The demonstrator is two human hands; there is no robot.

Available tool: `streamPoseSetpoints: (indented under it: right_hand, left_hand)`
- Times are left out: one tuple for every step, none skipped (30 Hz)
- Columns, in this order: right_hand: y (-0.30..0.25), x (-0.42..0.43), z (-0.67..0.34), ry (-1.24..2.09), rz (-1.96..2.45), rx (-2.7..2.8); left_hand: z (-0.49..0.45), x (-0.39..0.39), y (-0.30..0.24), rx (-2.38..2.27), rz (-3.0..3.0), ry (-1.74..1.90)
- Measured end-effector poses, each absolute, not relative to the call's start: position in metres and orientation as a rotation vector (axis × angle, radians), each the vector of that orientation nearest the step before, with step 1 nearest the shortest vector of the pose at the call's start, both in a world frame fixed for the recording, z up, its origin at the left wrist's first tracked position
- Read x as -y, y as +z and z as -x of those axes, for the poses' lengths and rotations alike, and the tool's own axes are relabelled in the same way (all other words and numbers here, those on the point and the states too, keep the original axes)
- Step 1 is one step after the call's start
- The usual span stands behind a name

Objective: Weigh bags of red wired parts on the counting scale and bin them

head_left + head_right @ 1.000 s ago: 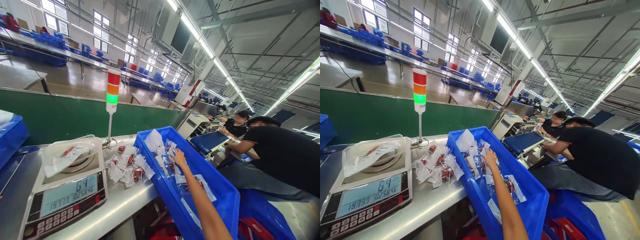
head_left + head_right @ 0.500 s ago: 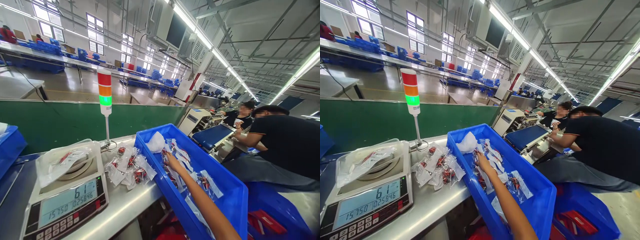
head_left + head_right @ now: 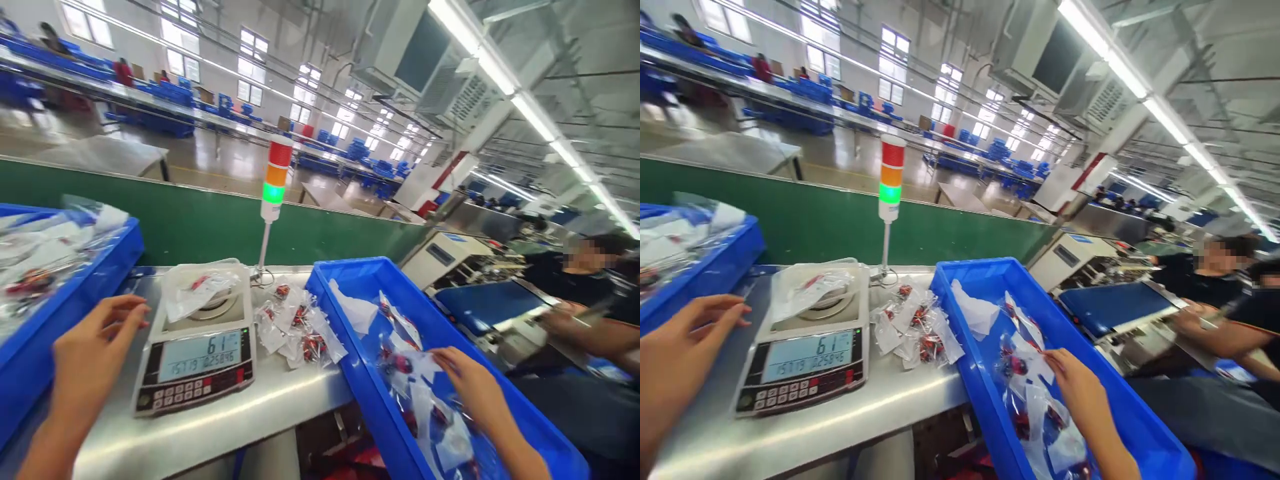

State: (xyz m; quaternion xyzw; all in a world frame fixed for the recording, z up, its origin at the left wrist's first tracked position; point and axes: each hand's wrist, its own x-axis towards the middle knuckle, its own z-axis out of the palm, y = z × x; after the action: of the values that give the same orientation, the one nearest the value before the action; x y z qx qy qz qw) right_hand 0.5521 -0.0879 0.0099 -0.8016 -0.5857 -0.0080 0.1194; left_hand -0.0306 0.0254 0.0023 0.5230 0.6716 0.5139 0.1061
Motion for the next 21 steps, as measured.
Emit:
streamPoseSetpoints:
  right_hand:
    - [0.017, 0.087, -0.55, -0.094, 2.275, 1.698]
    - [0.024, 0.084, -0.546, -0.163, 2.227, 1.678]
    - [0.03, 0.081, -0.54, -0.225, 2.201, 1.656]
    - [0.037, 0.077, -0.533, -0.271, 2.186, 1.634]
    - [0.042, 0.073, -0.524, -0.308, 2.173, 1.609]
    - [0.048, 0.068, -0.515, -0.332, 2.154, 1.59]
    - [0.053, 0.063, -0.505, -0.347, 2.127, 1.579]
    - [0.057, 0.057, -0.494, -0.338, 2.093, 1.595]
    - [0.061, 0.051, -0.483, -0.317, 2.049, 1.622]
    - [0.064, 0.043, -0.47, -0.286, 2.001, 1.652]
    - [0.067, 0.035, -0.457, -0.243, 1.949, 1.685]
    - [0.069, 0.026, -0.442, -0.187, 1.888, 1.72]
    - [0.071, 0.016, -0.424, -0.123, 1.816, 1.752]
    - [0.074, 0.005, -0.405, -0.054, 1.733, 1.784]
    - [0.076, -0.006, -0.385, 0.008, 1.642, 1.814]
    - [0.079, -0.019, -0.363, 0.069, 1.545, 1.852]
    - [0.081, -0.033, -0.341, 0.114, 1.448, 1.879]
    - [0.084, -0.047, -0.319, 0.14, 1.357, 1.897]
    - [0.085, -0.061, -0.297, 0.151, 1.273, 1.907]
    - [0.086, -0.076, -0.277, 0.156, 1.196, 1.914]
    - [0.085, -0.089, -0.258, 0.161, 1.125, 1.925]
  left_hand:
    - [0.033, -0.026, 0.001, -1.96, -1.541, 1.507]
    - [0.034, -0.027, 0.0, -1.948, -1.575, 1.486]
    - [0.035, -0.029, -0.001, -1.94, -1.6, 1.469]
    - [0.035, -0.03, -0.002, -1.94, -1.629, 1.454]
    - [0.035, -0.03, -0.004, -1.929, -1.663, 1.434]
    - [0.036, -0.029, -0.007, -1.904, -1.705, 1.415]
    - [0.036, -0.027, -0.011, -1.861, -1.763, 1.393]
    - [0.036, -0.024, -0.015, -1.811, -1.827, 1.37]
    - [0.037, -0.022, -0.019, -1.765, -1.886, 1.352]
    - [0.036, -0.02, -0.022, -1.726, -1.931, 1.342]
    - [0.035, -0.019, -0.025, -1.699, -1.954, 1.343]
    - [0.034, -0.02, -0.026, -1.68, -1.947, 1.359]
    - [0.031, -0.023, -0.025, -1.658, -1.905, 1.4]
    - [0.029, -0.029, -0.023, -1.631, -1.835, 1.459]
    - [0.026, -0.037, -0.019, -1.603, -1.749, 1.528]
    - [0.023, -0.047, -0.014, -1.578, -1.657, 1.599]
    - [0.022, -0.059, -0.008, -1.561, -1.567, 1.666]
    - [0.021, -0.072, -0.001, -1.556, -1.49, 1.726]
    - [0.021, -0.085, 0.007, -1.56, -1.429, 1.776]
    - [0.024, -0.097, 0.016, -1.571, -1.38, 1.822]
    - [0.028, -0.107, 0.026, -1.584, -1.331, 1.872]
